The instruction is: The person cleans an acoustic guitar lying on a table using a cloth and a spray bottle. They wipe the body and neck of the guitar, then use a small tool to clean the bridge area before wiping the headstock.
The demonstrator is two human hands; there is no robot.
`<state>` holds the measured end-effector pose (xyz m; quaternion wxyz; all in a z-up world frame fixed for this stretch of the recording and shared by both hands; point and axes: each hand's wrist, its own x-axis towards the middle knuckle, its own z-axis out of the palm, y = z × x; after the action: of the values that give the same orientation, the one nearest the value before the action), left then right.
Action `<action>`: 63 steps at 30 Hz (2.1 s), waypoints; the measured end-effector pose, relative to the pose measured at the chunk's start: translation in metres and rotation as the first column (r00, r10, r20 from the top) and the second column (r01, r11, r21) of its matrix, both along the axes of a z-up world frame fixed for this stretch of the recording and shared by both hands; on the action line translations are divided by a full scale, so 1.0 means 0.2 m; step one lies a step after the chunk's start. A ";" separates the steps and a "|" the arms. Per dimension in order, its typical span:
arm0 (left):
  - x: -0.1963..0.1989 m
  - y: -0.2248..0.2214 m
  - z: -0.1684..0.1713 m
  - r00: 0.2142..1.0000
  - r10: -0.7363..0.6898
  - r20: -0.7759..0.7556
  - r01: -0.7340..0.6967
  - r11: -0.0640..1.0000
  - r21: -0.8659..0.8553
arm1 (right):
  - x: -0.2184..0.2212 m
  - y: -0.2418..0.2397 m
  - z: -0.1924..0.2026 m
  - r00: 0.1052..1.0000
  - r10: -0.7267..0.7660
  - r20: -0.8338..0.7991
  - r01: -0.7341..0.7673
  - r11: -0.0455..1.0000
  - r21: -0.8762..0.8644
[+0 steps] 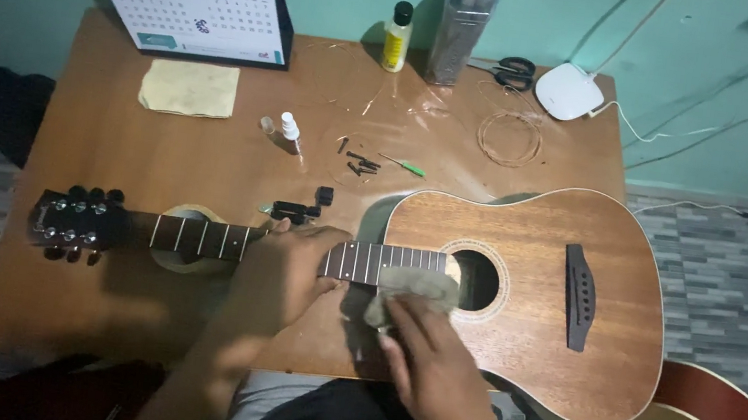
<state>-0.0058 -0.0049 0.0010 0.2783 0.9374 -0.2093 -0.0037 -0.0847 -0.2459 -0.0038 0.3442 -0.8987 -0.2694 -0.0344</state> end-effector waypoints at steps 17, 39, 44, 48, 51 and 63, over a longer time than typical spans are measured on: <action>-0.02 0.00 -0.03 0.999 0.024 0.032 -0.025 1.000 0.012 | -0.28 -0.15 -0.14 0.988 -0.081 -0.133 0.043 0.963 -0.266; 0.01 -0.03 0.04 0.958 0.129 -0.256 -0.091 0.984 0.152 | -0.33 -0.03 -0.12 0.969 -0.246 -0.024 0.221 0.905 -0.362; 0.00 -0.02 0.05 0.984 0.065 -0.165 -0.044 0.991 0.127 | -0.28 -0.36 -0.06 0.859 -0.497 -0.123 0.400 0.802 -0.443; 0.00 -0.01 0.07 0.974 0.072 -0.216 -0.060 0.996 0.065 | -0.31 -0.26 -0.15 0.856 -0.504 0.115 0.459 0.640 -0.616; 0.00 0.01 0.02 0.989 -0.016 -0.145 0.029 0.995 0.091 | -0.37 -0.14 -0.16 0.959 -0.261 0.109 0.280 0.815 -0.507; -0.01 -0.01 0.01 0.998 0.066 0.024 -0.069 0.986 0.152 | -0.25 -0.31 -0.03 0.922 -0.129 0.366 0.374 0.546 -0.750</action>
<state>-0.0076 -0.0061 0.0031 0.2035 0.9625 -0.1792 -0.0015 -0.1348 -0.3085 -0.0091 -0.1501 -0.9714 -0.1660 -0.0786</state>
